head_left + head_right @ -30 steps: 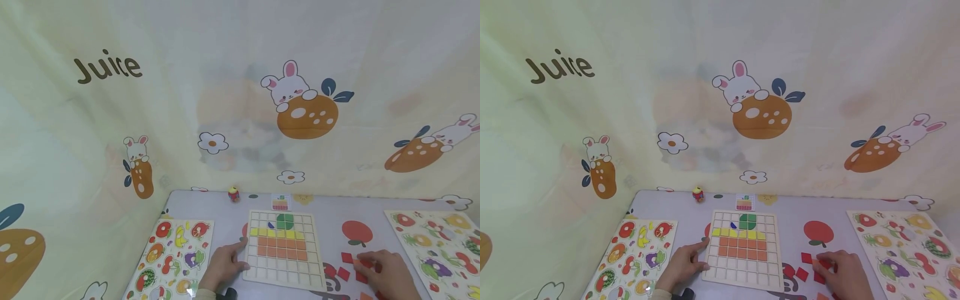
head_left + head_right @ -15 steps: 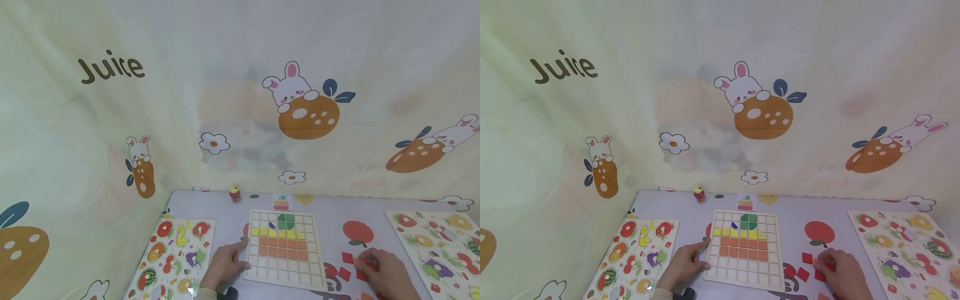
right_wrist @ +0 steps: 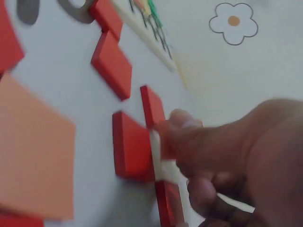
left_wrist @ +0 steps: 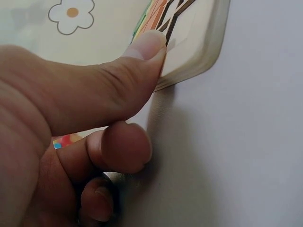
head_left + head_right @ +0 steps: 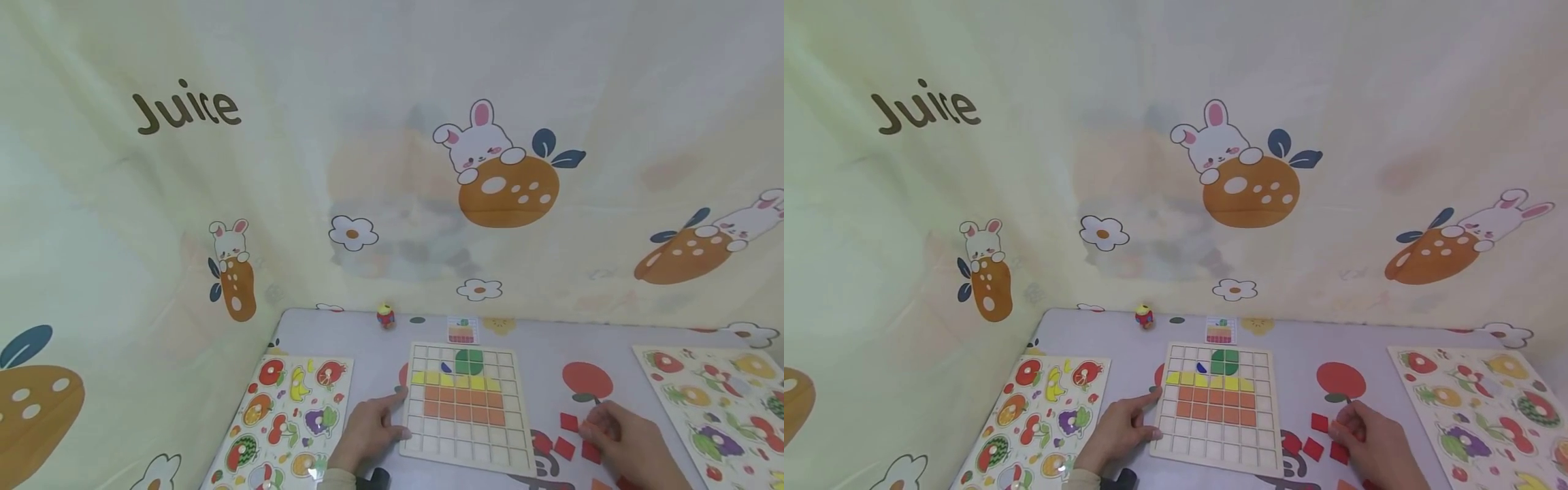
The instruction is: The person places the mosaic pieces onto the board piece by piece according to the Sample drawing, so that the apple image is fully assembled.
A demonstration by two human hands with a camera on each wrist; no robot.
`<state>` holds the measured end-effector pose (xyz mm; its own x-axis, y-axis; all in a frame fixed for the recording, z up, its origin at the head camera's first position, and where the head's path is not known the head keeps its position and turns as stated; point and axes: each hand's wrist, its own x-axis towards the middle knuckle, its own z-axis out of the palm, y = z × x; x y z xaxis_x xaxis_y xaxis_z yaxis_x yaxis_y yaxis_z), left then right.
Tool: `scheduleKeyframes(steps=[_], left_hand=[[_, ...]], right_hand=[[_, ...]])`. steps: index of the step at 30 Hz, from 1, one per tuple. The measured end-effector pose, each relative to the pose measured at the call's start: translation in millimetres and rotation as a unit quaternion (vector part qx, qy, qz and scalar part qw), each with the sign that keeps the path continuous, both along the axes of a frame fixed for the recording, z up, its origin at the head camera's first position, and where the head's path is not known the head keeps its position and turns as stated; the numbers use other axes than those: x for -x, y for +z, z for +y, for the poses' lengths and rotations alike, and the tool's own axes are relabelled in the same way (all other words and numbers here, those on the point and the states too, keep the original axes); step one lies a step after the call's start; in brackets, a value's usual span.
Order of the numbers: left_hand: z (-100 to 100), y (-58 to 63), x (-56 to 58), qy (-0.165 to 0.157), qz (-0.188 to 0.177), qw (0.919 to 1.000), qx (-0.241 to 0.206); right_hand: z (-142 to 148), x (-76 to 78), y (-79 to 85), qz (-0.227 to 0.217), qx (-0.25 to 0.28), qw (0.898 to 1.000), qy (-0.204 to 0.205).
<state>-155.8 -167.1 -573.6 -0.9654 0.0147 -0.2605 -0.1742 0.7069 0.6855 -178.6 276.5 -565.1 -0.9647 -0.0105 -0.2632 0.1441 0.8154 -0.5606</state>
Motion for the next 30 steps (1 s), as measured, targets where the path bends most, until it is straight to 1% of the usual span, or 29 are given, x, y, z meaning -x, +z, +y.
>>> scheduleKeyframes(steps=[3, 4, 6, 8, 10, 11, 12, 15, 17, 19, 22, 24, 26, 30], left_hand=[[-1, 0.1, 0.0, -0.002, 0.004, 1.0, 0.0], [-1, 0.4, -0.1, -0.002, 0.004, 1.0, -0.002], [-1, 0.5, 0.1, -0.004, 0.006, 1.0, -0.004], [0, 0.1, 0.1, -0.003, 0.006, 1.0, -0.006], [0, 0.7, -0.1, -0.002, 0.007, 1.0, -0.006], [0, 0.7, 0.0, -0.003, 0.008, 1.0, -0.005], [0, 0.7, -0.1, -0.002, 0.009, 1.0, -0.004], [-1, 0.4, 0.1, -0.001, 0.01, 0.9999, -0.001], [-1, 0.1, 0.5, -0.002, 0.01, 0.9999, -0.001], [-1, 0.1, 0.6, -0.002, 0.01, 0.9999, 0.0], [-1, -0.5, 0.5, -0.007, 0.016, 0.9998, 0.004], [-2, -0.8, 0.3, -0.01, 0.022, 0.9997, 0.004], [-3, -1.0, 0.4, -0.014, 0.024, 0.9996, 0.005], [-3, -1.6, 1.3, -0.016, 0.021, 0.9997, 0.002]], right_hand=[[-6, -1.9, 3.8, 0.039, 0.022, 0.999, 0.004], [-9, -2.6, 5.8, 0.054, 0.033, 0.998, -0.001], [-15, -3.4, 8.4, 0.1, 0.057, 0.993, -0.02], [-23, -3.0, 11.1, 0.146, 0.074, 0.985, -0.047], [-30, -0.6, 13.0, 0.191, 0.088, 0.975, -0.076], [-33, 1.2, 13.7, 0.209, 0.096, 0.969, -0.091], [-37, 3.5, 14.4, 0.219, 0.104, 0.965, -0.105], [-49, 11.6, 14.6, 0.223, 0.154, 0.953, -0.133], [-57, 16.2, 14.8, 0.213, 0.199, 0.946, -0.145], [-67, 20.0, 14.5, 0.201, 0.238, 0.94, -0.138], [-87, 26.5, 13.4, 0.206, 0.27, 0.934, -0.112], [-103, 30.3, 11.5, 0.208, 0.275, 0.934, -0.09], [-121, 34.1, 8.9, 0.207, 0.278, 0.935, -0.081], [-152, 39.8, 3.4, 0.171, 0.287, 0.94, -0.075]])
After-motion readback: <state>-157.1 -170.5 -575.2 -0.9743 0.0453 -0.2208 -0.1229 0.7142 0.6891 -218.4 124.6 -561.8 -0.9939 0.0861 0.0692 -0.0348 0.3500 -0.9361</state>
